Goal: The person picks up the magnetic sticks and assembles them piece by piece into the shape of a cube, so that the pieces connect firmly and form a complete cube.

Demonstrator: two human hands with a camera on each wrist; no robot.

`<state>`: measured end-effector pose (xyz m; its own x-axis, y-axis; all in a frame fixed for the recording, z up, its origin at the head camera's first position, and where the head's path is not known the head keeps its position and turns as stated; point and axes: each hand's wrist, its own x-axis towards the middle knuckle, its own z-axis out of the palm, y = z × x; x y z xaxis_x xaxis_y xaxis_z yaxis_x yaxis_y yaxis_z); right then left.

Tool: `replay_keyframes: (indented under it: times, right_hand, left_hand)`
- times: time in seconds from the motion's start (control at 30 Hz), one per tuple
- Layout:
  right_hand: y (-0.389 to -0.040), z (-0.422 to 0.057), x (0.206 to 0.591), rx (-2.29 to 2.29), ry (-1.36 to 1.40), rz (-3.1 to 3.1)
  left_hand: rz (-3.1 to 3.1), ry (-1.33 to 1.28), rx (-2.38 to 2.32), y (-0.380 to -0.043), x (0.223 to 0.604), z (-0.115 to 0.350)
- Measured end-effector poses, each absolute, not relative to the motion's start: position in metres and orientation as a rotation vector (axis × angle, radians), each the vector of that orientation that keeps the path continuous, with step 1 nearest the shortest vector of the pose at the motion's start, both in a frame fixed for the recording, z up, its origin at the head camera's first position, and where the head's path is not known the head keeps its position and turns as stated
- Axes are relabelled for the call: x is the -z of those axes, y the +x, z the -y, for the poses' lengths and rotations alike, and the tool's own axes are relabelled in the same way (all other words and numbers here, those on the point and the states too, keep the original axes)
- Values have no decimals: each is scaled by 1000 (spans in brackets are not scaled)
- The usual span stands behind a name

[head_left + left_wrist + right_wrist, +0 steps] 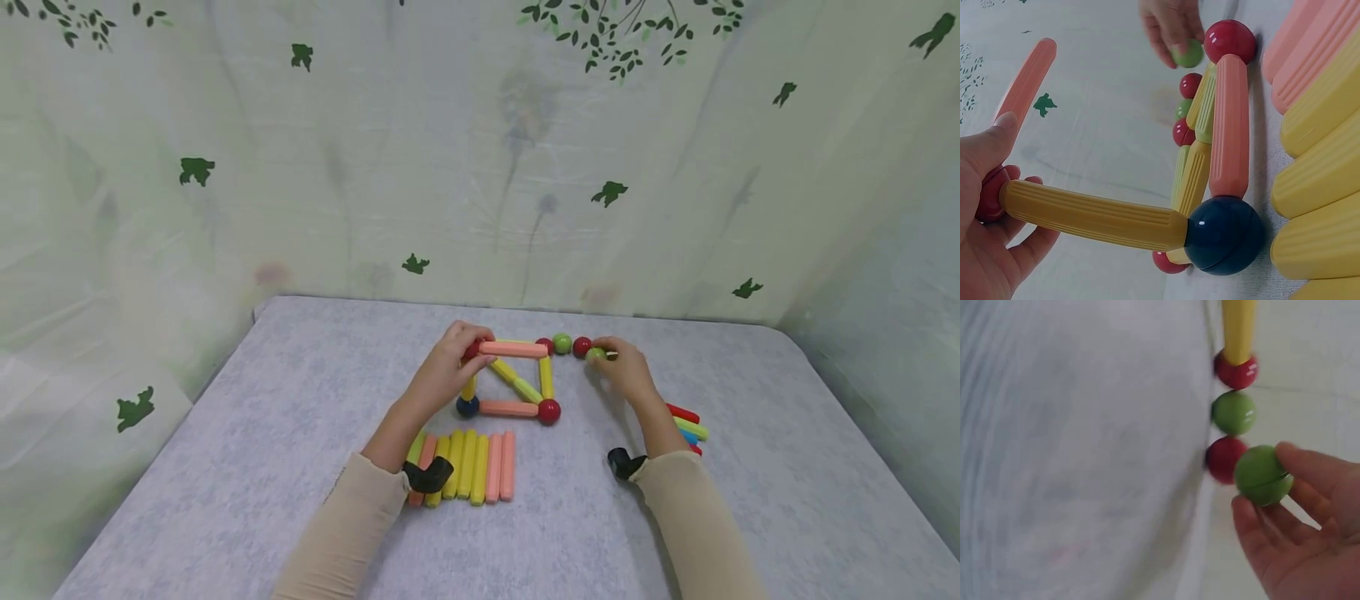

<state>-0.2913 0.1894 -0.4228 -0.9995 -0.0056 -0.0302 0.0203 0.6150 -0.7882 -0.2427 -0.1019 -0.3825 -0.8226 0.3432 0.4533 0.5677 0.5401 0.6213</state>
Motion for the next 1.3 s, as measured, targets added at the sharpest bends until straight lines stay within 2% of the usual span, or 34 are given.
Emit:
replay_keyframes:
  times: [0.23, 0.4, 0.53, 0.97, 1.13, 1.3]
  right_hand:
    - [-262, -172, 391, 1852, -254, -2482]
    - [-244, -160, 375, 1964, -470, -2341]
    - [-238, -155, 372, 1978, -540, -2315]
    - [-208, -146, 392, 1872, -347, -2394]
    - [-185, -129, 398, 1655, -408, -2295]
    - [-187, -120, 430, 1542, -525, -2217]
  left_hand:
    - [2505, -762, 1165, -244, 383, 102]
    - [2501, -765, 1173, -244, 381, 102]
    - [2500, -771, 1168, -244, 381, 102]
    - [2493, -760, 1163, -244, 382, 102]
    - [2490, -765, 1154, -245, 385, 102]
    - [2483, -769, 1159, -246, 385, 101]
